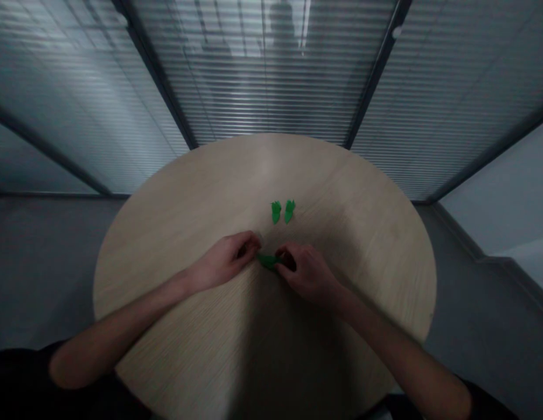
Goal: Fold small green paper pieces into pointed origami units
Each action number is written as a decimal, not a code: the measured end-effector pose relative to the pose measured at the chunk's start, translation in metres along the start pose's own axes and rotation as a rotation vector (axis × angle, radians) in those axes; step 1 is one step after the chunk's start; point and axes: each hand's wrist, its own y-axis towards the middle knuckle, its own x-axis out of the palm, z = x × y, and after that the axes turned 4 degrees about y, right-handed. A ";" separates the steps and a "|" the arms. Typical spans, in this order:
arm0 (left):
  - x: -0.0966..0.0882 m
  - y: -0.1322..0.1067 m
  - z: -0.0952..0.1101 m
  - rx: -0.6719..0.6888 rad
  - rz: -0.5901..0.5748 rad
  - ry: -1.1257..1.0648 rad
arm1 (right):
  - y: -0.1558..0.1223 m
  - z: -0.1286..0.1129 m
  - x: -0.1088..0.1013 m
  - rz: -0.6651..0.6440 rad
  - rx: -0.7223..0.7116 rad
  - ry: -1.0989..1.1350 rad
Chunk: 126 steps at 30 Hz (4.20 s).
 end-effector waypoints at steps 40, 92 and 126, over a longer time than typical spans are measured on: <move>0.001 -0.006 0.006 0.172 -0.062 0.141 | 0.000 0.015 0.001 0.081 -0.421 -0.277; 0.010 -0.008 0.006 0.017 -0.017 0.101 | 0.006 -0.005 0.014 0.076 -0.060 -0.188; 0.005 -0.011 0.008 0.049 -0.048 0.117 | 0.006 -0.004 0.011 0.044 -0.071 -0.219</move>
